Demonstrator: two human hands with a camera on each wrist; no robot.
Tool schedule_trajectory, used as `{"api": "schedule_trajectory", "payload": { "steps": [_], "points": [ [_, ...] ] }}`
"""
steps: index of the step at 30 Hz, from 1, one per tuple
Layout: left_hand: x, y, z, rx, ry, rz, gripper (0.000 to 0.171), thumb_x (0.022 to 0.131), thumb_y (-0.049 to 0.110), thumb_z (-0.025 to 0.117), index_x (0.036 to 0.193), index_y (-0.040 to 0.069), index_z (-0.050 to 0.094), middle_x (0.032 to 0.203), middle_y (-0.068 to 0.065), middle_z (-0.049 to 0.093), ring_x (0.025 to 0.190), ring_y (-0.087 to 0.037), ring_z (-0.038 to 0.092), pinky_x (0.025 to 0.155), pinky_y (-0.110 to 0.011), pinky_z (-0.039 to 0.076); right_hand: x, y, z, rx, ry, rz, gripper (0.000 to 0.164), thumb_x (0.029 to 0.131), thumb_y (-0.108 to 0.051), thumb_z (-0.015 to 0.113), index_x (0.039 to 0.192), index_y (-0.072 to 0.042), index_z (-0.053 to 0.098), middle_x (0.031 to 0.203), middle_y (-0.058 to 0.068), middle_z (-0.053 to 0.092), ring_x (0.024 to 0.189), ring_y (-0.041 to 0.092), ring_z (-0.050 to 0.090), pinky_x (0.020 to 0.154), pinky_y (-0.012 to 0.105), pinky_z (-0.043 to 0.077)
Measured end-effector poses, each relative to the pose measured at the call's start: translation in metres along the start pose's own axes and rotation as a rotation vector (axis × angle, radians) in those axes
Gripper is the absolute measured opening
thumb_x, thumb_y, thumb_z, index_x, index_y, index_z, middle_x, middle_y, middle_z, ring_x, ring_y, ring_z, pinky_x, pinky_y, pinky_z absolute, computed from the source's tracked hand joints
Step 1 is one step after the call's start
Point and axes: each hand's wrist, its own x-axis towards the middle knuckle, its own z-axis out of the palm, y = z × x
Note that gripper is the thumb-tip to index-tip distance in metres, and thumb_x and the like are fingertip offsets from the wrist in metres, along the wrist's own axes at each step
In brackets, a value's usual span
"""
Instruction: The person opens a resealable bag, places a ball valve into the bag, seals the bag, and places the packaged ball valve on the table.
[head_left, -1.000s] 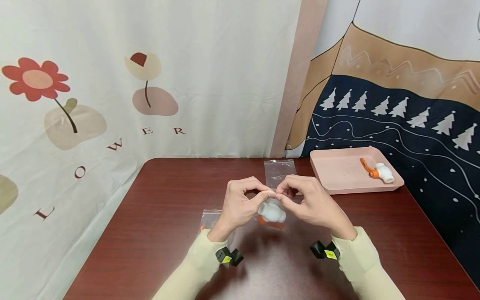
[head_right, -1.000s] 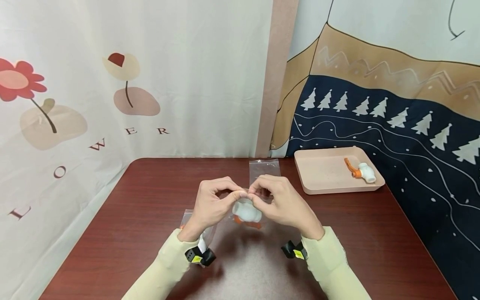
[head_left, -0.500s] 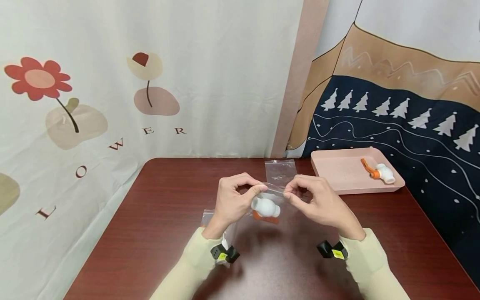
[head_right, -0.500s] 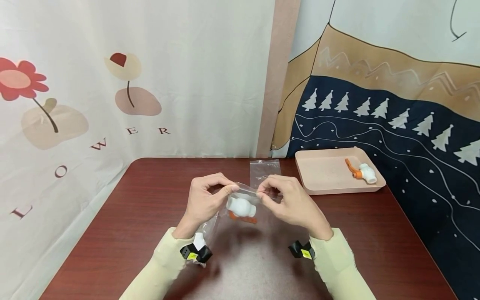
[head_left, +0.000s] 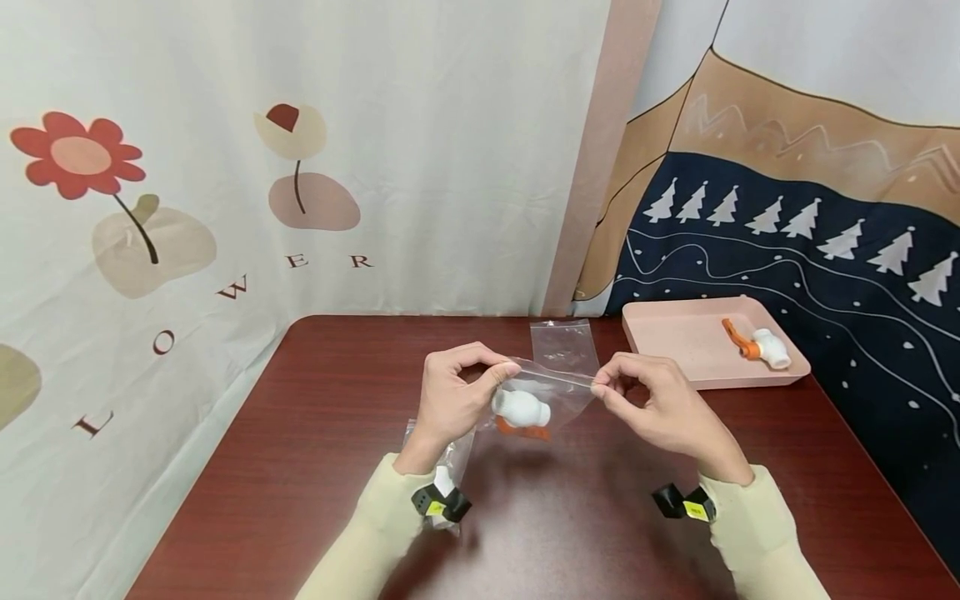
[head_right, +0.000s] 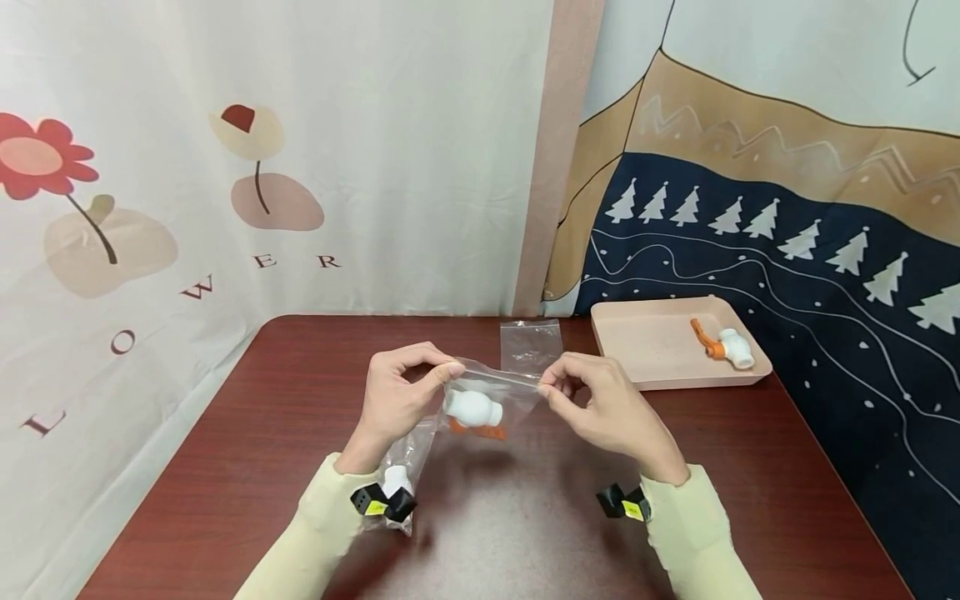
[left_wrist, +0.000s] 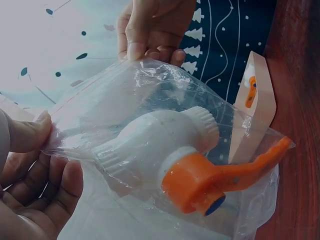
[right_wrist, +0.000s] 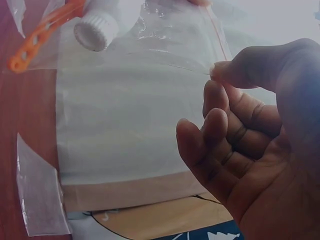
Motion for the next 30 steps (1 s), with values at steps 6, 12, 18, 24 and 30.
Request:
{"api": "schedule_trajectory", "payload": {
  "steps": [6, 12, 18, 24, 30],
  "points": [
    [-0.002, 0.0, 0.002, -0.045, -0.019, -0.066, 0.006, 0.084, 0.006, 0.084, 0.085, 0.002, 0.08, 0.081, -0.018, 0.076, 0.066, -0.004, 0.063, 0.059, -0.014, 0.048, -0.002, 0.002, -0.001, 0.033, 0.024, 0.027, 0.016, 0.094, -0.01, 0.075, 0.095, -0.025, 0.068, 0.078, -0.009, 0.058, 0.071, 0.009, 0.054, 0.059, 0.022, 0.048],
    [-0.004, 0.0, 0.006, -0.078, -0.046, -0.09, 0.006, 0.086, 0.005, 0.081, 0.088, -0.001, 0.079, 0.086, -0.021, 0.077, 0.074, -0.006, 0.07, 0.067, -0.017, 0.054, -0.004, 0.005, 0.003, 0.131, 0.048, 0.068, 0.014, 0.097, -0.005, 0.069, 0.096, -0.019, 0.068, 0.084, -0.003, 0.062, 0.073, 0.011, 0.057, 0.063, 0.021, 0.051],
    [-0.006, -0.001, 0.009, -0.133, -0.035, -0.098, 0.009, 0.088, 0.004, 0.079, 0.09, -0.004, 0.076, 0.088, -0.019, 0.076, 0.076, -0.005, 0.071, 0.069, -0.018, 0.056, -0.004, 0.004, 0.005, 0.27, 0.05, 0.105, 0.003, 0.102, -0.005, 0.06, 0.101, -0.007, 0.062, 0.099, 0.007, 0.077, 0.08, 0.015, 0.07, 0.072, 0.021, 0.058],
    [-0.007, -0.006, 0.011, -0.205, -0.031, -0.157, 0.017, 0.091, 0.008, 0.077, 0.096, -0.007, 0.074, 0.086, 0.005, 0.076, 0.077, -0.009, 0.072, 0.074, -0.021, 0.06, 0.0, -0.005, 0.003, 0.319, 0.041, 0.079, 0.004, 0.105, -0.004, 0.053, 0.105, -0.005, 0.056, 0.104, 0.012, 0.079, 0.082, 0.006, 0.07, 0.068, 0.021, 0.054],
    [-0.012, -0.013, 0.012, -0.276, -0.044, -0.203, 0.025, 0.093, 0.009, 0.075, 0.106, -0.011, 0.069, 0.093, 0.005, 0.075, 0.082, -0.009, 0.072, 0.079, -0.022, 0.06, 0.004, -0.011, 0.004, 0.344, 0.04, 0.032, 0.004, 0.105, -0.001, 0.051, 0.105, -0.003, 0.054, 0.1, 0.014, 0.079, 0.083, 0.001, 0.066, 0.066, 0.021, 0.05]
  ]
}}
